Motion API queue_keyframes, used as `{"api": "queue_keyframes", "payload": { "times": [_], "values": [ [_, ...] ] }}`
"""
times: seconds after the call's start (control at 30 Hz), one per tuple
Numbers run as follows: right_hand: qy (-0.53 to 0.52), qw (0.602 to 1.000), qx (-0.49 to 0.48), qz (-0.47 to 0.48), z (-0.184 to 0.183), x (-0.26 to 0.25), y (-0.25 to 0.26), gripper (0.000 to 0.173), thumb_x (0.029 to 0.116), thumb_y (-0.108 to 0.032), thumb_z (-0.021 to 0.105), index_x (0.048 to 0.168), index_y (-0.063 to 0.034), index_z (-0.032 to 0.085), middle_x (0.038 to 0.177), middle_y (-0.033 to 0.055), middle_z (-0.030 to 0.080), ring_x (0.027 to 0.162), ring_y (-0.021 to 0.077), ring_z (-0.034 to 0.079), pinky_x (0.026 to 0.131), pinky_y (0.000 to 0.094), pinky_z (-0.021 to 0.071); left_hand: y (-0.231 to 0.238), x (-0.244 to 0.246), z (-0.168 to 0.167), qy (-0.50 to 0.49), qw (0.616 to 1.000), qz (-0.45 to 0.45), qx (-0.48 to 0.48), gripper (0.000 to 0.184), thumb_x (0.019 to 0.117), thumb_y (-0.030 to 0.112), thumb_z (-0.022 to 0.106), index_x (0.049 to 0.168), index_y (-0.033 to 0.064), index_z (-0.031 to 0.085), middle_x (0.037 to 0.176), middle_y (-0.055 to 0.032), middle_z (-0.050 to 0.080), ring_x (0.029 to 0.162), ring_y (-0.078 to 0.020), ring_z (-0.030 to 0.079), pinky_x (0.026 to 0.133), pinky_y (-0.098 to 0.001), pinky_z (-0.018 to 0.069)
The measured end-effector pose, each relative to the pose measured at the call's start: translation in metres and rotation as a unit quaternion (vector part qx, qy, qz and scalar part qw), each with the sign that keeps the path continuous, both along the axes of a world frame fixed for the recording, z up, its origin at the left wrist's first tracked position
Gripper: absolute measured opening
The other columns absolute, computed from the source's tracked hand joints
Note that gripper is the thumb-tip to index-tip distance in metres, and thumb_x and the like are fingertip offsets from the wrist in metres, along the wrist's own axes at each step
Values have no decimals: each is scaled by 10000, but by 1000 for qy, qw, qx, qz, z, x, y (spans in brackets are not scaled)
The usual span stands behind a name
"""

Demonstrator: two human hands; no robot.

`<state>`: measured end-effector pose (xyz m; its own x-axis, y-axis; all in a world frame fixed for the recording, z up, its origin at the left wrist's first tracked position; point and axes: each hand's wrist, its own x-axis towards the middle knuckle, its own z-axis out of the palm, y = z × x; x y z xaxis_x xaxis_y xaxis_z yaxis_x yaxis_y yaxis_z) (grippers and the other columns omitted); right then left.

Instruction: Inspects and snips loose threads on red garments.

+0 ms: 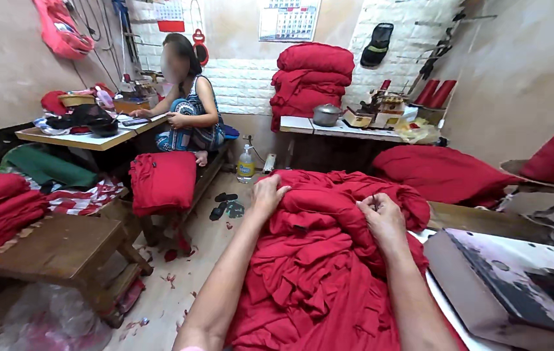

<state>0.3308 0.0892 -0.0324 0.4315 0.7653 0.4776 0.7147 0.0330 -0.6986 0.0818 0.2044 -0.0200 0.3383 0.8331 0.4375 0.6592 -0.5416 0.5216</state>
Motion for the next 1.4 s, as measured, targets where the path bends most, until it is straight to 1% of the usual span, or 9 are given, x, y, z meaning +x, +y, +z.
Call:
{"api": "queue_keyframes", "payload": {
  "times": [0.1, 0.23, 0.37, 0.5, 0.63, 0.77, 1.07, 1.27, 1.4],
  "values": [
    [-8, 1000, 1, 2, 1, 0, 2, 203, 989, -146, 641, 1076, 37, 641, 904, 209, 638, 828, 358, 613, 755, 584, 465, -27, -15, -3, -22, 998, 33, 46, 403, 1023, 311, 605, 1204, -46, 646, 1197, -240, 652, 1151, -400, 631, 983, -577, 494],
    [1, 1000, 5, 2, -2, 0, 0, 196, 988, -147, 641, 1058, 36, 649, 890, 202, 635, 826, 349, 611, 765, 584, 462, -72, -25, -11, -155, 947, -31, 279, 291, 974, 203, 642, 820, -39, 694, 787, -134, 655, 768, -239, 663, 722, -394, 558],
    [1, 1000, 17, -1, -2, -1, 1, 208, 998, -161, 634, 1077, 31, 644, 875, 198, 639, 817, 356, 621, 753, 589, 467, -99, -27, 1, 7, 967, -208, 148, 323, 966, 277, 667, 1087, -18, 713, 1130, -171, 715, 1114, -316, 666, 992, -478, 509],
    [-32, 996, 85, -10, -4, -6, -2, 255, 998, -204, 637, 1086, 35, 656, 914, 215, 663, 841, 374, 646, 763, 603, 482, -95, -12, 10, -149, 976, -156, -35, 318, 1070, 164, 480, 962, -45, 694, 865, -113, 670, 852, -172, 637, 837, -357, 508],
    [-141, 944, 294, -45, -9, -14, -4, 254, 991, -166, 633, 1064, 75, 666, 1008, 263, 664, 897, 371, 672, 789, 491, 541, -78, 4, 16, -407, 851, -192, -270, 310, 1085, 174, 472, 894, 2, 644, 734, -8, 615, 681, -54, 596, 693, -259, 533],
    [-241, 890, 386, 15, -5, -40, -20, 237, 1002, -143, 605, 911, 62, 683, 819, 199, 688, 710, 246, 687, 648, 337, 560, -74, 6, 25, -402, 854, -192, -269, 302, 1078, 165, 494, 871, 7, 646, 701, 10, 595, 647, -38, 574, 655, -233, 512],
    [-270, 942, 172, 103, 2, -93, -16, 239, 908, -249, 702, 860, -15, 712, 771, 143, 705, 655, 325, 704, 518, 522, 515, -65, 8, 32, -373, 861, -223, -265, 323, 1086, 193, 484, 874, 12, 647, 687, 12, 586, 635, -47, 577, 659, -247, 515],
    [-8, 956, 189, 224, -1, -82, -5, 159, 965, -108, 579, 944, -20, 709, 827, 15, 653, 742, 41, 591, 703, 229, 486, -73, -13, 28, -282, 899, -263, -207, 262, 1015, 150, 591, 1178, -54, 601, 987, -75, 654, 916, -92, 623, 887, -298, 523],
    [201, 918, 229, 254, 19, -79, -13, 129, 1026, -62, 480, 960, -68, 591, 655, -121, 539, 494, -43, 486, 480, 138, 448, -82, -22, 28, -32, 987, -138, -80, 433, 912, 112, 664, 1306, -53, 593, 1326, -233, 610, 1295, -360, 540, 1096, -565, 387]
  ]
}}
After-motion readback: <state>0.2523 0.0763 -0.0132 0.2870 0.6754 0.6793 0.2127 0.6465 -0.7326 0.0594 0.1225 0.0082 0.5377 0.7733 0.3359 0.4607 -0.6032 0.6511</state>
